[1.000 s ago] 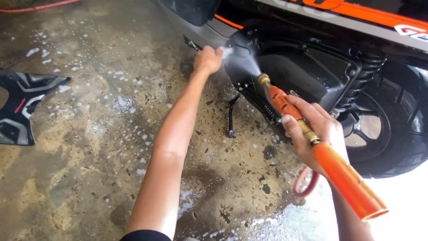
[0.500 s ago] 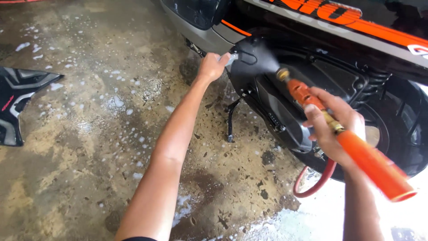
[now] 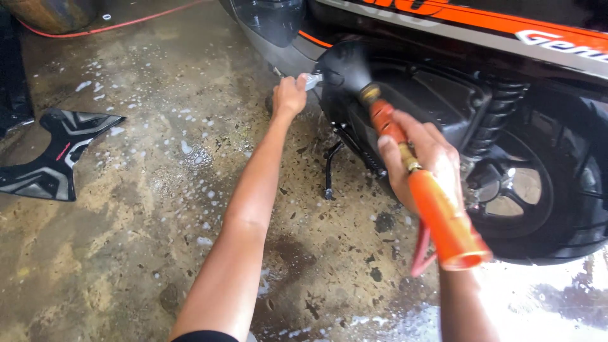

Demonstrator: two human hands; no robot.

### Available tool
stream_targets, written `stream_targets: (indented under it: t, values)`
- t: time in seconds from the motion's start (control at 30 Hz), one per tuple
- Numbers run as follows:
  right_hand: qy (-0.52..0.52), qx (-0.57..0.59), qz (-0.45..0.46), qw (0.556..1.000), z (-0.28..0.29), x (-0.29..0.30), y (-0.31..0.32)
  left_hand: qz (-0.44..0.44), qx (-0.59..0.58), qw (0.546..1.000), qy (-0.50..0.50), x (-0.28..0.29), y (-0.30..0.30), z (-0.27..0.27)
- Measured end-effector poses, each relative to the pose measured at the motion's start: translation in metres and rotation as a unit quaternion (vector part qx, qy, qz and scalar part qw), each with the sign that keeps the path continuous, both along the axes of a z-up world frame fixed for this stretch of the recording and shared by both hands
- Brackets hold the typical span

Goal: The person washes a black motorcycle with a high-pressure water sprayer, focusing on the rear wheel, engine area, and body panels.

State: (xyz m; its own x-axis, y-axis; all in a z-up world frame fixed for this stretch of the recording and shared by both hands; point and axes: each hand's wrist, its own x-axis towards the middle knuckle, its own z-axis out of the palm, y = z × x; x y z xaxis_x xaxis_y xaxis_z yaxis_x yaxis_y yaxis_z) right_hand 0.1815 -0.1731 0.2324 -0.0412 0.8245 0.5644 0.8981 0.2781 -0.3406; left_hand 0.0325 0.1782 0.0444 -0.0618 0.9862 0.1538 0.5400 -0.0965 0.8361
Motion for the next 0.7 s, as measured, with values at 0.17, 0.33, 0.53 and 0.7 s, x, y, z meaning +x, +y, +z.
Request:
stream_targets:
  t: [0.17, 0.33, 0.53, 0.7]
  values:
    - [0.011, 0.073, -0.092, 0.993, 0.016, 0.007, -0.007, 0.024, -0.002, 1.000, 0.011, 0.008, -0.016, 0.009]
    - [0.053, 0.019, -0.051, 0.997, 0.030, 0.008, 0.008, -0.029, 0.052, 0.998, 0.012, -0.002, 0.039, -0.029]
    - [0.002, 0.049, -0.126, 0.991, 0.040, 0.001, 0.018, -0.223, -0.163, 0.915, -0.295, -0.007, 0.024, -0.009]
    - [0.147, -0.094, -0.127, 0.976, 0.041, -0.014, 0.022, -0.108, -0.064, 0.908, -0.400, 0.028, 0.029, -0.034]
